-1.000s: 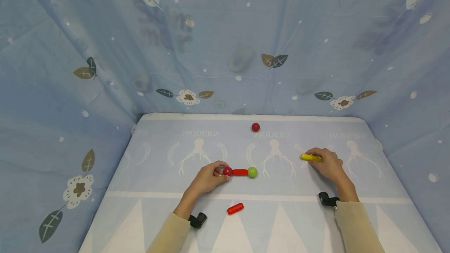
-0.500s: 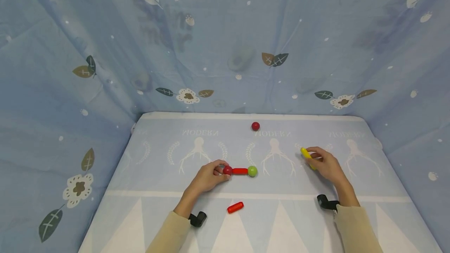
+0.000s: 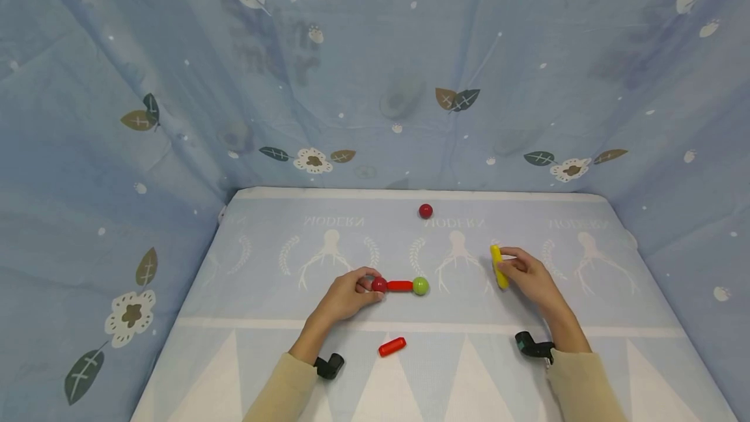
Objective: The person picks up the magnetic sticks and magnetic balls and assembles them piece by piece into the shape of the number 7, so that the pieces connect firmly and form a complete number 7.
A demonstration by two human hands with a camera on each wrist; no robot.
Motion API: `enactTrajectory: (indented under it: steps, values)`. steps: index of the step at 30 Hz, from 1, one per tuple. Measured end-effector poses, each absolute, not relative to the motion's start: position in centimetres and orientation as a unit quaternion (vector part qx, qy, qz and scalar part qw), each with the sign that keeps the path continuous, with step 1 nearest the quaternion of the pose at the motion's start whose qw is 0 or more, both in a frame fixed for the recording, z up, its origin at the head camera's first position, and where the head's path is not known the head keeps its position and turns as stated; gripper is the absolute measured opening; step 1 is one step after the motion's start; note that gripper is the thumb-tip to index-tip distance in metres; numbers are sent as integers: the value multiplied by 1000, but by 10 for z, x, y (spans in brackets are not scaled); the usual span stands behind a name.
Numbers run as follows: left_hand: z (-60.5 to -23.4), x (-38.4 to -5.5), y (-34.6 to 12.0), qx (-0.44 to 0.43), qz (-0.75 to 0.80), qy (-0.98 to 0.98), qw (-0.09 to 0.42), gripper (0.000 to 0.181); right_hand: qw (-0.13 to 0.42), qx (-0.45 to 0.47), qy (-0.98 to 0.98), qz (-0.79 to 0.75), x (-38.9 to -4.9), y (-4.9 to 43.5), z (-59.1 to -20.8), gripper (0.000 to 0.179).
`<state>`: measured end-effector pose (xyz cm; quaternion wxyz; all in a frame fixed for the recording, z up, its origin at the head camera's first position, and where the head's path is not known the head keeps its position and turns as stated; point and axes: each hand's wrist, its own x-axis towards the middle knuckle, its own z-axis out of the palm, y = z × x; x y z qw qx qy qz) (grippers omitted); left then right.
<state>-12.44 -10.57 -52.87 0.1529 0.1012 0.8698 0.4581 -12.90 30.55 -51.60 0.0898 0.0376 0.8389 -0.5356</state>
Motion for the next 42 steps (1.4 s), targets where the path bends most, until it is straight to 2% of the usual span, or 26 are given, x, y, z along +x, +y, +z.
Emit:
enactTrajectory:
  steps: [11, 24, 42]
  values:
    - [-532, -125, -106, 103, 458, 870, 150, 37, 102, 56, 821, -559, -119, 279, -517, 54]
    - [-531, -125, -106, 105, 452, 874, 146, 35, 118, 29, 765, -632, -109, 243, -528, 44]
    - [-529, -125, -105, 104, 448, 876, 144, 35, 192, 24, 676, -711, -91, 200, -540, 42]
